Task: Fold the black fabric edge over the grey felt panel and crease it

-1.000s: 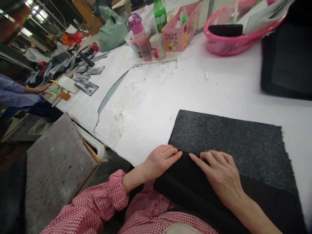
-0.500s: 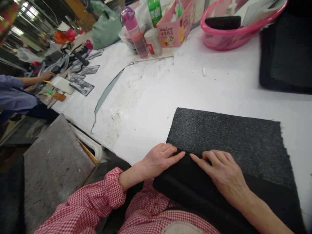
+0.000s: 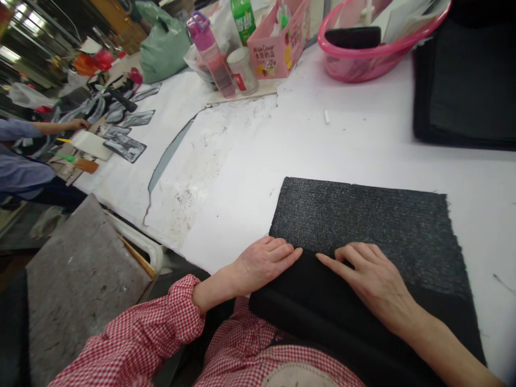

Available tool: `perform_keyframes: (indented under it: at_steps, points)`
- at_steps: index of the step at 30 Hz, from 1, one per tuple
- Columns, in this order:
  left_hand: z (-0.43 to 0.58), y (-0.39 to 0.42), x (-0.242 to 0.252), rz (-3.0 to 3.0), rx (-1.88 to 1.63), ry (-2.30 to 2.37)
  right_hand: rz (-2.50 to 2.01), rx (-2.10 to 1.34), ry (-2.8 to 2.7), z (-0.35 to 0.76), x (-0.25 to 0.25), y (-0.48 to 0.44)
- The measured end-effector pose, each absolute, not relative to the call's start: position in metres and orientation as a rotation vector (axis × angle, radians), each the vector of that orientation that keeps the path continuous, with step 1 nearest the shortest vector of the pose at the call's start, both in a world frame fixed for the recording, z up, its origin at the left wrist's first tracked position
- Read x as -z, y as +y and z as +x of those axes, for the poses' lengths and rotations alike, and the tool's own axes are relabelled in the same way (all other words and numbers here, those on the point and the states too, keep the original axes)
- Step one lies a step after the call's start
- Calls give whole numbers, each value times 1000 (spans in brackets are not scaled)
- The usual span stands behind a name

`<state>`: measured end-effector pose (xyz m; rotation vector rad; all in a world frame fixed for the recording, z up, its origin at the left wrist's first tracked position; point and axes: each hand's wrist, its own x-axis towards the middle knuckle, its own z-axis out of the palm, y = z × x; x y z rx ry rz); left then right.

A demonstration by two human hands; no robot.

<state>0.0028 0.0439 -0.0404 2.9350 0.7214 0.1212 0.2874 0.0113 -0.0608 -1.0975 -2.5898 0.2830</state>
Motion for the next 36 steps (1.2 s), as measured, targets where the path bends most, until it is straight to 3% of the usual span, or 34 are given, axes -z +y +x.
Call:
perform_keyframes:
  at_steps: [36]
  points:
    - [47, 51, 24, 3033, 152, 471, -1306, -251, -2516, 331, 57, -16]
